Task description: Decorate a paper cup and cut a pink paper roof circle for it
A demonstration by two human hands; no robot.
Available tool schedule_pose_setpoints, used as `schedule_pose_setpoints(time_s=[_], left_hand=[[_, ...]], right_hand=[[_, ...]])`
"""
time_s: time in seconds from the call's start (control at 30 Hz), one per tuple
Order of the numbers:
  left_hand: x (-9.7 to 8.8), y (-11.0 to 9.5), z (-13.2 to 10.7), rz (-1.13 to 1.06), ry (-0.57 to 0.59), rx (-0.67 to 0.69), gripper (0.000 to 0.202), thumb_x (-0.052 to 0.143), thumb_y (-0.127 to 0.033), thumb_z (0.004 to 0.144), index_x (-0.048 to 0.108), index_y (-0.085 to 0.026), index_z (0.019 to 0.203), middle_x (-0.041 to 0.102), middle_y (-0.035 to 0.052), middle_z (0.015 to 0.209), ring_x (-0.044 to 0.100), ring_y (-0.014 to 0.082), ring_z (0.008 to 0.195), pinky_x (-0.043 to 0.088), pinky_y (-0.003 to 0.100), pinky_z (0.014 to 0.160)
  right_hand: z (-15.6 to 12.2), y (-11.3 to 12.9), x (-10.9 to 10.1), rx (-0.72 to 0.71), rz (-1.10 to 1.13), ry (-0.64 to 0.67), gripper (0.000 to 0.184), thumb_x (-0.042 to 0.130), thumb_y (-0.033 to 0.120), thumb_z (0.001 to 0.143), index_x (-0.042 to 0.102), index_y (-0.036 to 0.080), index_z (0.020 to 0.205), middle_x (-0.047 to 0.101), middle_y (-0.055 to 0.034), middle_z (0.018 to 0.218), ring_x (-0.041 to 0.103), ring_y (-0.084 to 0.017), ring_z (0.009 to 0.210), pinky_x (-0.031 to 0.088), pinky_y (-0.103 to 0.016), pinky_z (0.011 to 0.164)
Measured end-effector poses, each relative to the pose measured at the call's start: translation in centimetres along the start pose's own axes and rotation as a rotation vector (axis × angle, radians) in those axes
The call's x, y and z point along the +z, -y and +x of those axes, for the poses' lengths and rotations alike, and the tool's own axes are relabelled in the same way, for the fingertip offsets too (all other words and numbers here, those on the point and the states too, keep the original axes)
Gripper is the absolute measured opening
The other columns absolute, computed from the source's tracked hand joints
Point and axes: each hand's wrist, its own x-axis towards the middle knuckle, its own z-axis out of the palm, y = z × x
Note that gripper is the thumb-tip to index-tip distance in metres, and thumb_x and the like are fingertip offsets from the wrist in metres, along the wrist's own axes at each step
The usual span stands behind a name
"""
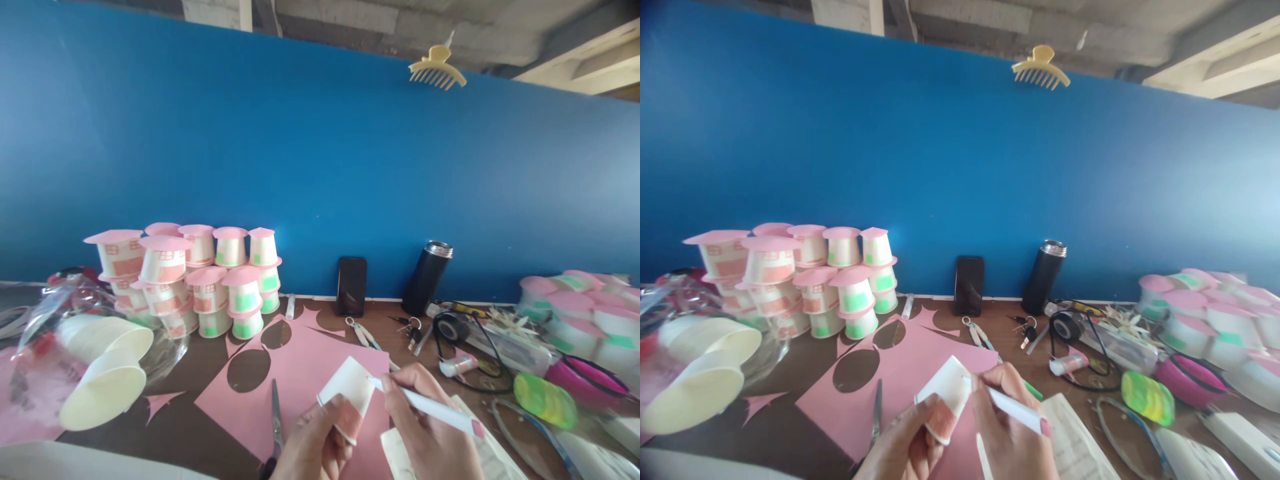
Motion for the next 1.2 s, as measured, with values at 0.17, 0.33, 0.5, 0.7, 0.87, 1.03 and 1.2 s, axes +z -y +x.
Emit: schedule_pose_setpoints(time_s=[0.17,0.33,0.5,0.7,0.87,1.03,1.2], left_hand=[[-0.09,-0.03,-0.07,0.027,0.041,-0.005,0.029,0.085,-0.031,0.059,0.064,-0.011,0.057,0.049,-0.0026,0.047,0.04,0.0062,0.045,0.036,0.019,0.048],[-0.36,-0.01,0.0,0.069,0.056,-0.004,0.03,0.083,-0.036,0.061,0.067,-0.011,0.061,0.057,0.0017,0.051,0.051,0.0116,0.051,0.038,0.023,0.054],[-0.38,0.03,0.07,0.083,0.071,0.003,0.029,0.084,-0.036,0.06,0.069,-0.012,0.068,0.059,0.0021,0.052,0.055,0.0149,0.055,0.039,0.026,0.057],[-0.53,0.18,0.22,0.065,0.096,0.007,0.038,0.084,-0.043,0.057,0.064,-0.012,0.058,0.05,-0.0016,0.049,0.041,0.0078,0.047,0.031,0.023,0.049],[-0.39,0.12,0.12,0.063,0.109,-0.002,0.039,0.085,-0.045,0.056,0.063,-0.012,0.057,0.047,-0.0025,0.049,0.039,0.0072,0.047,0.028,0.022,0.048],[-0.3,0.18,0.1,0.064,0.079,0.005,0.041,0.086,-0.046,0.052,0.065,-0.011,0.059,0.048,-0.0021,0.05,0.038,0.0072,0.048,0.027,0.021,0.047],[-0.35,0.2,0.1,0.059,0.068,-0.003,0.041,0.086,-0.045,0.053,0.064,-0.011,0.06,0.049,-0.0017,0.051,0.039,0.0076,0.049,0.028,0.022,0.049]], right_hand=[[-0.01,-0.14,0.04,-0.009,-0.003,0.005,0.028,0.055,0.04,0.087,0.05,0.022,0.066,0.041,0.0064,0.052,0.036,-0.011,0.045,0.031,-0.021,0.039],[0.07,0.01,0.0,-0.05,-0.037,-0.009,0.027,0.055,0.039,0.087,0.051,0.023,0.066,0.042,0.0059,0.053,0.037,-0.011,0.045,0.031,-0.021,0.04],[0.1,0.11,-0.01,-0.06,-0.043,-0.009,0.027,0.055,0.039,0.087,0.051,0.022,0.066,0.042,0.0064,0.051,0.038,-0.011,0.044,0.032,-0.021,0.039],[0.15,-0.11,-0.03,-0.085,-0.062,-0.018,0.028,0.055,0.039,0.087,0.052,0.022,0.065,0.043,0.0063,0.05,0.041,-0.011,0.043,0.033,-0.02,0.038],[0.16,-0.29,-0.06,-0.09,-0.075,0.0,0.027,0.054,0.039,0.088,0.052,0.023,0.067,0.045,0.0056,0.052,0.042,-0.011,0.044,0.035,-0.02,0.039],[0.12,-0.05,-0.03,-0.079,-0.071,-0.018,0.027,0.055,0.039,0.087,0.052,0.023,0.066,0.045,0.0054,0.052,0.041,-0.012,0.044,0.034,-0.021,0.04],[0.09,-0.04,-0.06,-0.068,-0.085,-0.011,0.027,0.054,0.04,0.087,0.052,0.023,0.066,0.043,0.0061,0.051,0.041,-0.012,0.044,0.034,-0.021,0.039]])
